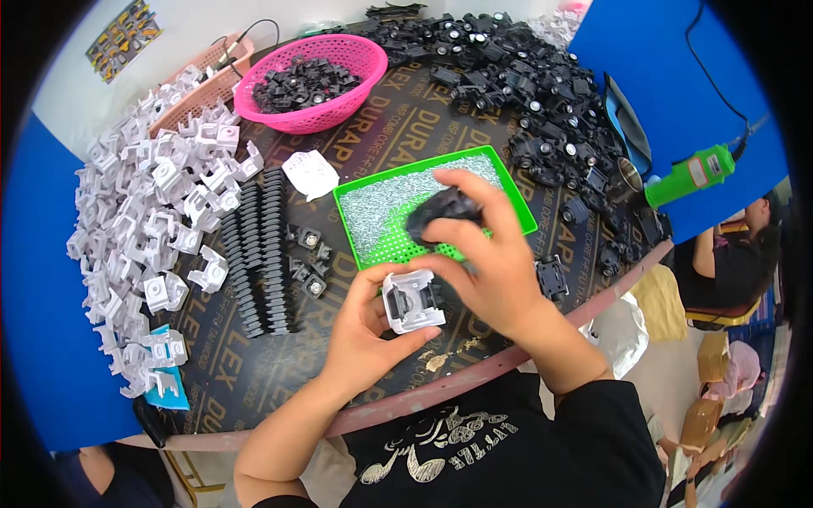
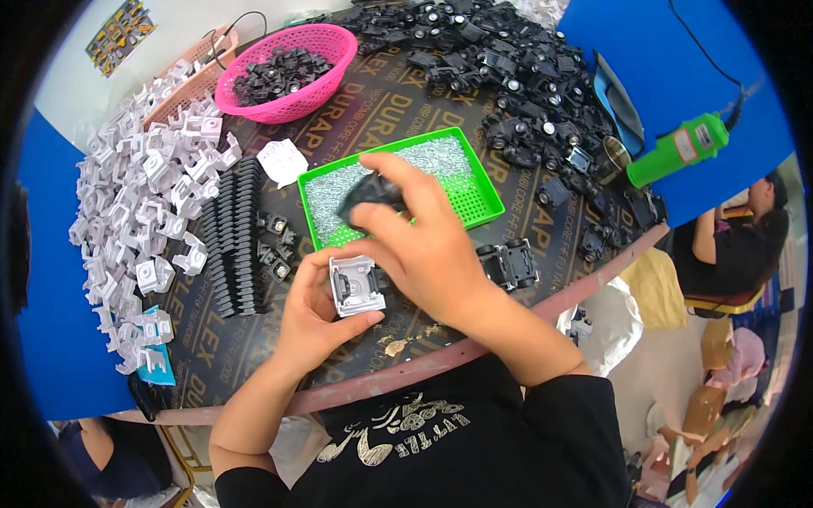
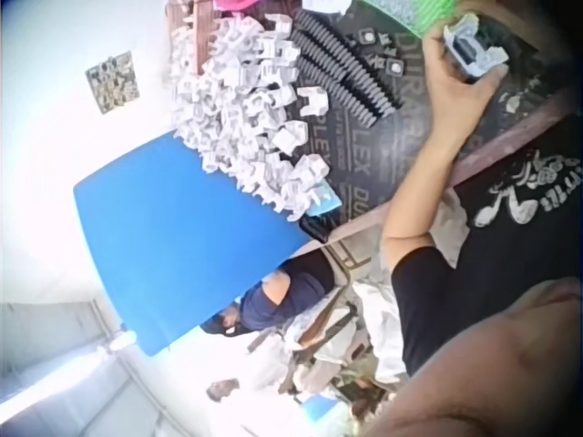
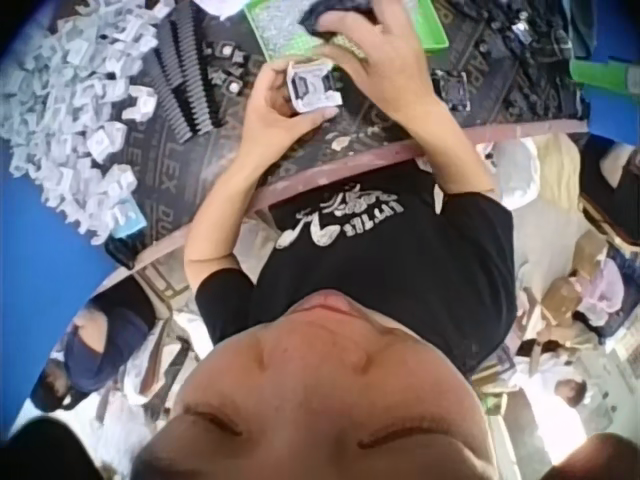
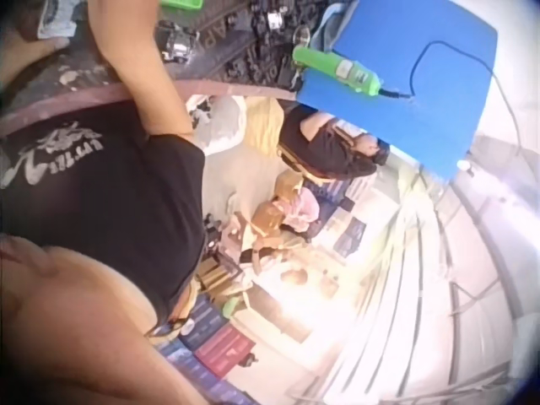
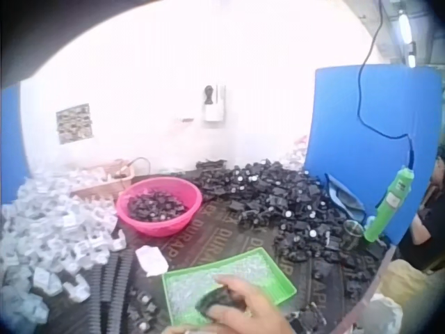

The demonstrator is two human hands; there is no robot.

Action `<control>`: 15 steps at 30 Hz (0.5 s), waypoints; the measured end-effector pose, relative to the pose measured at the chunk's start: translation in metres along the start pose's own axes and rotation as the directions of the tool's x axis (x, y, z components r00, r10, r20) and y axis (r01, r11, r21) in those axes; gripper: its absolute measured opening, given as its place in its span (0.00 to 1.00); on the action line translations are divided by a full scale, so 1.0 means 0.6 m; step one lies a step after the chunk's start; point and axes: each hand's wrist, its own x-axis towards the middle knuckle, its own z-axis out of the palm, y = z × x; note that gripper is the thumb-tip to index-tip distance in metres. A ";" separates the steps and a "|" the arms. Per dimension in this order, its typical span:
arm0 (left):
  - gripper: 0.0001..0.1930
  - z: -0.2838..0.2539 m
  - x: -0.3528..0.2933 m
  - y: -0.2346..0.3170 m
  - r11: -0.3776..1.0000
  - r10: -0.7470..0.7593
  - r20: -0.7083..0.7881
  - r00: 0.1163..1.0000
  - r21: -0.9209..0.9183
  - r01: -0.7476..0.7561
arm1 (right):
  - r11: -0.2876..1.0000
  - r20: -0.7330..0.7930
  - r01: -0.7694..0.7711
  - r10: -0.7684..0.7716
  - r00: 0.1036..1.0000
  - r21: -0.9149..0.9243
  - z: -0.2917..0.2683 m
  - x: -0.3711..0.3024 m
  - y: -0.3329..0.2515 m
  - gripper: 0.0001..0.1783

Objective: Assembling electronic components using an electric screwdriver and manually inserting small parts.

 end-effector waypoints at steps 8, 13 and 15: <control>0.38 -0.017 -0.006 0.017 0.966 0.103 -0.049 0.993 0.243 -0.089 | 0.924 0.186 0.317 -0.357 0.915 0.214 0.011 -0.042 -0.034 0.17; 0.38 -0.009 -0.003 0.013 0.993 0.005 -0.138 0.990 0.120 0.012 | 0.936 -0.027 0.350 -0.349 0.937 0.037 -0.002 -0.042 -0.017 0.12; 0.38 -0.005 -0.002 0.011 1.000 0.012 -0.161 0.987 0.020 -0.009 | 0.950 -0.007 0.312 -0.312 0.950 0.020 -0.004 -0.038 -0.021 0.13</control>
